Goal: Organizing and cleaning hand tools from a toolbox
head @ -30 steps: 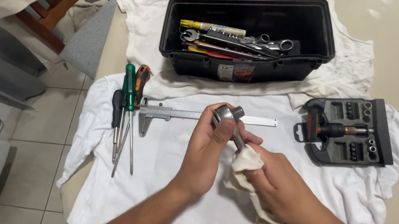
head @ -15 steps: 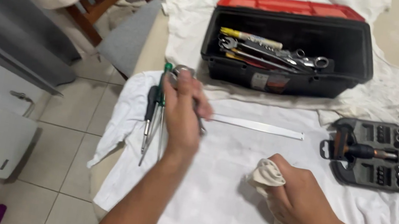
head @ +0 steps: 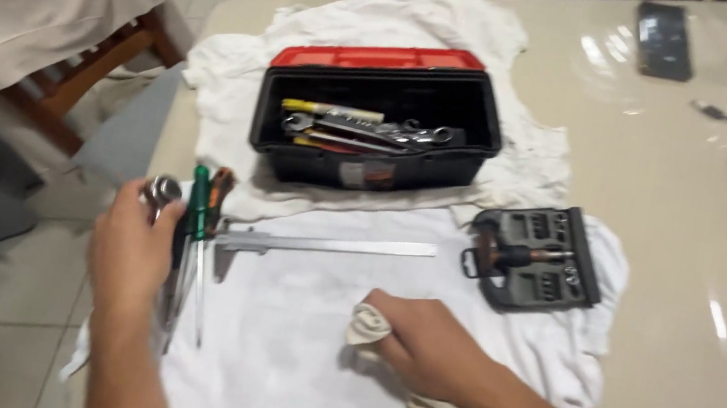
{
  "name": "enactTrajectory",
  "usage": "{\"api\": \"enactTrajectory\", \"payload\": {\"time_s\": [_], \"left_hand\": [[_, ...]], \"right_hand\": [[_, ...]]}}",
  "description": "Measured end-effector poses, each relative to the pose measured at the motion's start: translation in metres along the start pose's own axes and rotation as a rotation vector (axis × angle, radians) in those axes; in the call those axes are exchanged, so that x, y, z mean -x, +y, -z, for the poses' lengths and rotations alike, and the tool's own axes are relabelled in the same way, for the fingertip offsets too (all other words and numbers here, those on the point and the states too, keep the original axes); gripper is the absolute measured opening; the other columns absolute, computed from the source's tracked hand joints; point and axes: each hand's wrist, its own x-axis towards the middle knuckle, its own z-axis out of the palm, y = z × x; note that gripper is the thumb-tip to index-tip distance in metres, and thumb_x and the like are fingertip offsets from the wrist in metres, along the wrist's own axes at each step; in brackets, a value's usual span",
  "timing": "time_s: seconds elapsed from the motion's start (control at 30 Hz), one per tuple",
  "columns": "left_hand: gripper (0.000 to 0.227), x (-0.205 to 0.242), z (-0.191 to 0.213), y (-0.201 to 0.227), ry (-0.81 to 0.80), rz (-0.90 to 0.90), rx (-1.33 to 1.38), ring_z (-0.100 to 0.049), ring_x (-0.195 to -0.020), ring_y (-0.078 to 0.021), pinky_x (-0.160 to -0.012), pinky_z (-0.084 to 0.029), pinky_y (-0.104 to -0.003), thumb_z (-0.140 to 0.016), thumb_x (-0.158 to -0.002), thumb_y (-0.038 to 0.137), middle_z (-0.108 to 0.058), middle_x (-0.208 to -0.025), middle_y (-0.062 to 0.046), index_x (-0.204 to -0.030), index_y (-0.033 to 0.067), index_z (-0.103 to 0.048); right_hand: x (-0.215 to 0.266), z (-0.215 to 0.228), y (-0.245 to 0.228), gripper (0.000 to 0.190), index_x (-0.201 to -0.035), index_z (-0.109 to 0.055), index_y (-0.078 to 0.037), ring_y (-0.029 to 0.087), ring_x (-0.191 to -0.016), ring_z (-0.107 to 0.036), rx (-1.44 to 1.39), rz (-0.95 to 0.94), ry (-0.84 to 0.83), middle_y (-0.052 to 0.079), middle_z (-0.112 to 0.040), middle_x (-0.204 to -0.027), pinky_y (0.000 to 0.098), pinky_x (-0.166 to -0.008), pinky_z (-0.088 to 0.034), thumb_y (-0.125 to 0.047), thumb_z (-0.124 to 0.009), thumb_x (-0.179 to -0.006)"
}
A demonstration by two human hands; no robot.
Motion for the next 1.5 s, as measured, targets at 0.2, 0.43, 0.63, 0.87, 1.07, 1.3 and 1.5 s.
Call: {"api": "enactTrajectory", "payload": {"time_s": [0.2,0.43,0.63,0.87,1.07,1.3,1.5], "left_hand": [[0.058,0.01,0.011,0.025,-0.165,0.067,-0.181,-0.068,-0.129,-0.0429,-0.102,-0.06,-0.064,-0.067,-0.116,0.047,-0.064,-0.145,-0.019,-0.163,0.0126,-0.064],[0.074,0.01,0.014,0.027,-0.193,0.129,-0.042,-0.063,-0.139,-0.0472,-0.11,-0.051,-0.067,-0.049,-0.118,0.057,-0.059,-0.162,-0.021,-0.173,0.0069,-0.05],[0.069,0.006,0.008,0.019,-0.155,0.105,-0.041,-0.067,-0.131,-0.0446,-0.107,-0.053,-0.066,-0.053,-0.12,0.053,-0.061,-0.155,-0.02,-0.169,0.0042,-0.055],[0.067,0.0,0.003,0.016,-0.087,0.078,0.09,-0.064,-0.136,-0.0426,-0.108,-0.051,-0.065,-0.057,-0.118,0.047,-0.055,-0.158,-0.022,-0.17,0.0048,-0.051],[0.064,-0.008,-0.012,-0.008,-0.095,0.102,0.06,-0.06,-0.14,-0.051,-0.111,-0.05,-0.067,-0.06,-0.118,0.047,-0.05,-0.166,-0.023,-0.166,0.0041,-0.055],[0.05,-0.019,-0.029,-0.029,0.001,0.006,0.097,-0.067,-0.128,-0.0465,-0.106,-0.053,-0.06,-0.067,-0.118,0.037,-0.067,-0.146,-0.026,-0.153,0.0017,-0.067],[0.043,-0.005,-0.011,0.0,-0.001,0.018,0.134,-0.065,-0.125,-0.0438,-0.103,-0.053,-0.059,-0.05,-0.126,0.03,-0.068,-0.138,-0.023,-0.15,-0.0003,-0.067]], "right_hand": [[0.001,0.002,-0.001,0.009,-0.103,-0.062,-0.02,0.039,-0.081,-0.075,0.005,-0.038,-0.043,0.007,-0.083,-0.093,0.0459,-0.074,-0.051,-0.025,-0.056,-0.106],[0.0,0.004,-0.005,0.013,-0.104,-0.065,-0.021,0.036,-0.079,-0.075,0.006,-0.046,-0.073,0.004,-0.085,-0.096,0.0444,-0.074,-0.051,-0.026,-0.054,-0.108],[0.0,0.002,-0.001,0.007,-0.104,-0.064,-0.021,0.039,-0.079,-0.073,0.02,-0.024,-0.047,0.005,-0.084,-0.095,0.0456,-0.073,-0.05,-0.024,-0.058,-0.105],[-0.001,0.003,-0.001,0.012,-0.101,-0.063,-0.02,0.038,-0.074,-0.068,0.016,-0.061,-0.065,0.005,-0.079,-0.088,0.0446,-0.072,-0.049,-0.028,-0.058,-0.109],[0.002,-0.002,0.003,0.011,-0.102,-0.061,-0.019,0.04,-0.076,-0.071,0.032,-0.01,-0.052,0.007,-0.08,-0.09,0.047,-0.072,-0.049,-0.027,-0.057,-0.108],[0.0,0.002,0.001,0.01,-0.101,-0.063,-0.02,0.04,-0.08,-0.072,0.039,-0.038,-0.076,0.006,-0.08,-0.092,0.0462,-0.074,-0.05,-0.028,-0.059,-0.106],[0.001,0.007,-0.01,0.01,-0.1,-0.068,-0.023,0.03,-0.082,-0.077,-0.004,-0.1,-0.086,0.0,-0.085,-0.094,0.0407,-0.076,-0.052,-0.027,-0.06,-0.105]]}}
